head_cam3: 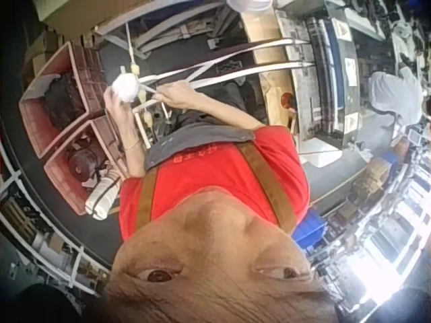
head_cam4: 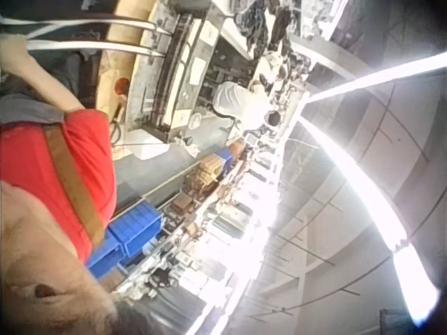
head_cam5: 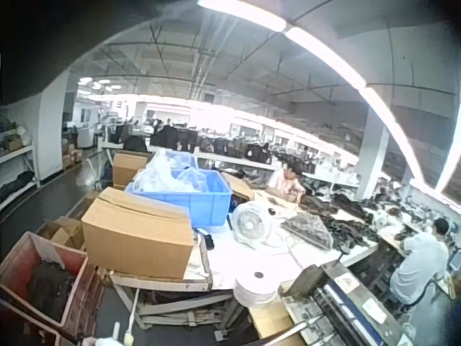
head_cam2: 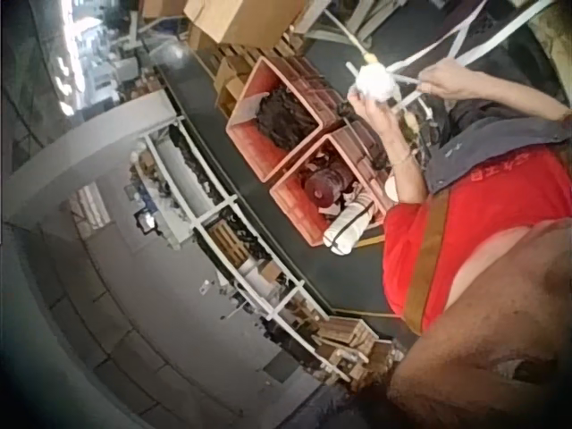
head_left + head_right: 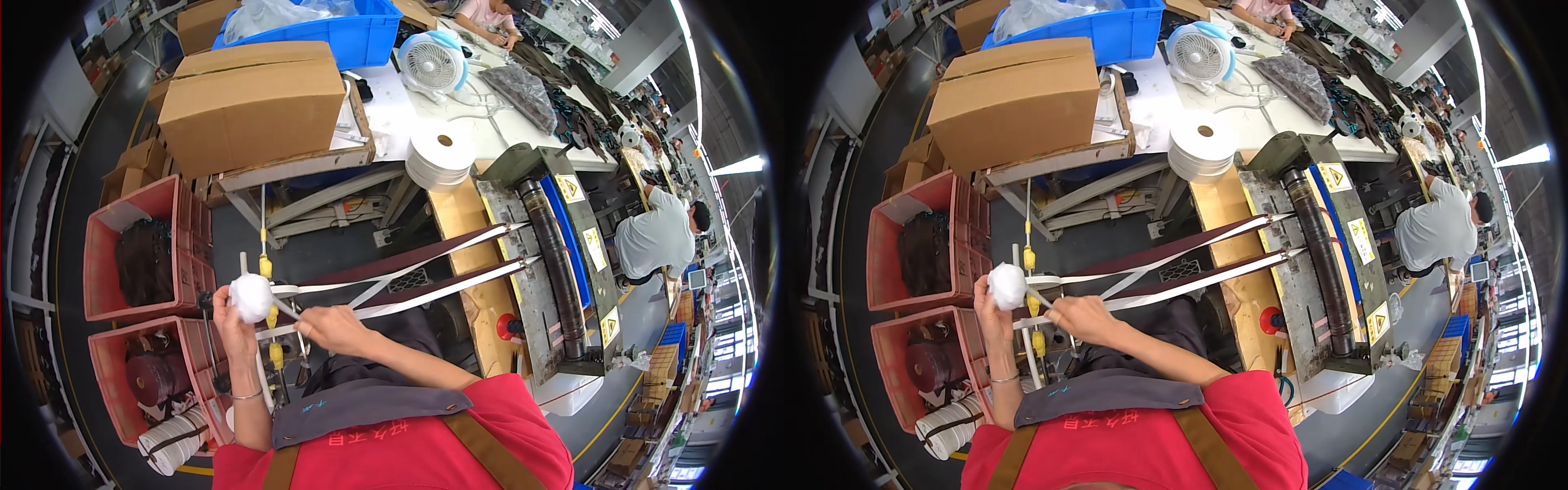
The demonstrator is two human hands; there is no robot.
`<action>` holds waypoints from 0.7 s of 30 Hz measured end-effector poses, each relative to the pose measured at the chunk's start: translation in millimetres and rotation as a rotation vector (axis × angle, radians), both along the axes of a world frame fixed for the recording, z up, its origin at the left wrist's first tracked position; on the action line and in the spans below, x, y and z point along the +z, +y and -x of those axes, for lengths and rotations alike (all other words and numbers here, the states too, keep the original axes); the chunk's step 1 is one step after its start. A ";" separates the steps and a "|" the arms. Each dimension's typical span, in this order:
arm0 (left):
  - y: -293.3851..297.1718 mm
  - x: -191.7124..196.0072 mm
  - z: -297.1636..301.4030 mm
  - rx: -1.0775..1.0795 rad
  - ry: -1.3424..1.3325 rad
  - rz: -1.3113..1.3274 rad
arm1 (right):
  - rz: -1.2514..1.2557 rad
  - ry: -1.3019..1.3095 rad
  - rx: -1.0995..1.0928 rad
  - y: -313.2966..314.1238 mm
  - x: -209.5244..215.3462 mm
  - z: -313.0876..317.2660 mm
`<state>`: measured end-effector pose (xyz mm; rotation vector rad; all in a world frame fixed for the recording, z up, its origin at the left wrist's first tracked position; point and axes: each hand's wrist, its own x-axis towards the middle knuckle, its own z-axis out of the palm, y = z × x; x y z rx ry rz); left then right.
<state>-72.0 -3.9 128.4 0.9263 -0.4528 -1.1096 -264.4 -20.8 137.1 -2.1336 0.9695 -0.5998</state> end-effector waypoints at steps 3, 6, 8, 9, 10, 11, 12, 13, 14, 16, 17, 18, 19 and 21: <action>-0.3 -15.1 -1.4 -0.267 -0.362 -0.121 | 0.261 -0.015 0.104 3.8 10.8 -10.5; 11.9 -20.4 20.1 -0.629 -0.143 -0.259 | 0.439 -0.125 0.109 0.1 15.8 -21.5; 22.2 -36.9 30.1 -0.649 0.135 -0.266 | 0.440 -0.154 0.082 -2.4 16.7 -23.4; 28.6 -39.7 37.8 -0.579 0.203 -0.304 | 0.393 -0.141 0.070 -3.8 14.7 -23.8; 33.2 -43.0 43.1 -0.517 0.272 -0.342 | 0.346 -0.124 0.051 -4.8 14.2 -22.5; 35.7 -47.1 43.9 -0.542 0.294 -0.354 | 0.361 -0.072 0.034 -5.8 17.6 -20.5; 36.3 -40.6 44.9 -0.619 0.366 -0.320 | 0.339 -0.072 0.019 -5.7 16.5 -21.1; 37.6 -26.5 47.4 -0.702 0.438 -0.286 | 0.317 -0.071 0.000 -5.1 14.4 -20.8; 39.2 -14.5 50.0 -0.783 0.509 -0.251 | 0.296 -0.071 -0.019 -5.1 12.8 -20.3; 43.6 2.2 56.0 -0.759 0.441 -0.161 | 0.190 -0.081 -0.088 -6.3 12.8 -19.3; 45.0 5.4 57.4 -0.744 0.407 -0.116 | 0.137 -0.087 -0.122 -7.2 12.6 -19.0; 46.8 -0.5 54.2 -0.769 0.278 -0.147 | 0.098 -0.070 -0.103 -8.3 10.7 -18.7; 49.9 -11.0 48.7 -0.792 0.150 -0.177 | 0.060 -0.051 -0.085 -9.3 8.7 -17.9; 49.1 -18.9 45.6 -0.788 0.080 -0.239 | -0.001 -0.024 -0.025 -9.9 12.6 -15.7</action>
